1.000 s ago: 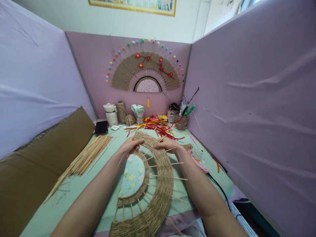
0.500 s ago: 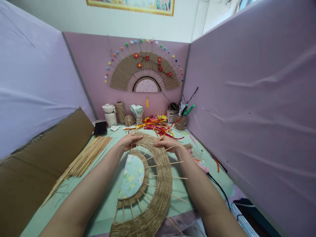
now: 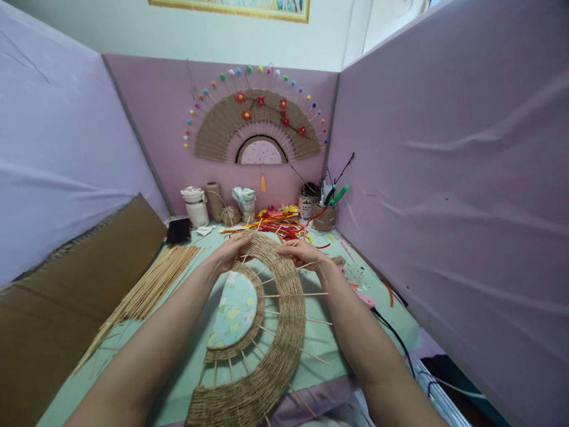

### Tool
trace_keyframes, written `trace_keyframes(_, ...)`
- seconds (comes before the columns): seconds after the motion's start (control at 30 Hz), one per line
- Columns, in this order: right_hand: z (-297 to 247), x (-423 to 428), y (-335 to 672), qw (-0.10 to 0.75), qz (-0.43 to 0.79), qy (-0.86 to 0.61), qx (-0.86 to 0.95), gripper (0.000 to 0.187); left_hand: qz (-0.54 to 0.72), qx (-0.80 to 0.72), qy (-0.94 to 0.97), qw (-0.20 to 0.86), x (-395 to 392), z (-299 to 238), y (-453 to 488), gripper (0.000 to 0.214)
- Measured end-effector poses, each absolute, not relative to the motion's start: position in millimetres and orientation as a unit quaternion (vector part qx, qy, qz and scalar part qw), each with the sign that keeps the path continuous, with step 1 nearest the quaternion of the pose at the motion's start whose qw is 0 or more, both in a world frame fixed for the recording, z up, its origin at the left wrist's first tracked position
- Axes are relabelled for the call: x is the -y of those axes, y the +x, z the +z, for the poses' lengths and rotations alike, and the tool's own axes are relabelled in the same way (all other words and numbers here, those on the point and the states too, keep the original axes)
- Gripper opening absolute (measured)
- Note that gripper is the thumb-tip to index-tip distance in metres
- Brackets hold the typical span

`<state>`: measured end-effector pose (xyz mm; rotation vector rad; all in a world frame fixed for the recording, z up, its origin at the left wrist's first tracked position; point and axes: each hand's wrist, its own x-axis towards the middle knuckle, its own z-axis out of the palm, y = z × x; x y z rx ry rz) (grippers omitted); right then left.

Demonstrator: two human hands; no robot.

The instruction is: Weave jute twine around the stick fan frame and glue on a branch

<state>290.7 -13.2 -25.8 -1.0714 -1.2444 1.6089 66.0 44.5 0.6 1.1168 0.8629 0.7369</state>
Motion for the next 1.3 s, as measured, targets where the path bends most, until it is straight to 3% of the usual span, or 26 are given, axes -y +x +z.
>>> trace_keyframes(0.1, -26.3, 13.6, 291.8, 0.405, 0.635, -0.425, 0.502, 0.033, 0.233, -0.337, 0.476, 0.778, -29.8, -8.4, 49.1, 0.043)
trace_keyframes(0.2, -25.0, 14.9, 293.9, 0.395, 0.637, -0.422, 0.51, 0.035, 0.182, -0.331, 0.49, 0.785, -14.5, -20.6, 34.3, 0.045)
trace_keyframes(0.47, -24.3, 15.1, 298.9, 0.408, 0.649, -0.428, 0.479, 0.032, 0.229, -0.384, 0.499, 0.743, -5.3, -25.9, 31.1, 0.031)
trace_keyframes(0.73, -23.6, 9.8, 306.3, 0.573, 0.592, -0.429, 0.37, 0.019, 0.306, -0.416, 0.46, 0.723, -12.6, -12.0, 15.4, 0.024)
trace_keyframes(1.0, -18.9, 9.2, 298.7, 0.345, 0.669, -0.469, 0.461, 0.027, 0.373, -0.414, 0.455, 0.695, -20.8, -9.9, 1.7, 0.025)
trace_keyframes(1.17, -20.3, -2.8, 295.4, 0.254, 0.727, -0.402, 0.495, 0.026, 0.366, -0.42, 0.49, 0.671, -15.3, -10.1, 2.6, 0.028)
trace_keyframes(1.3, -23.4, -6.7, 300.6, 0.221, 0.772, -0.308, 0.509, 0.04, 0.361, -0.413, 0.494, 0.675, -8.7, -9.2, 0.4, 0.028)
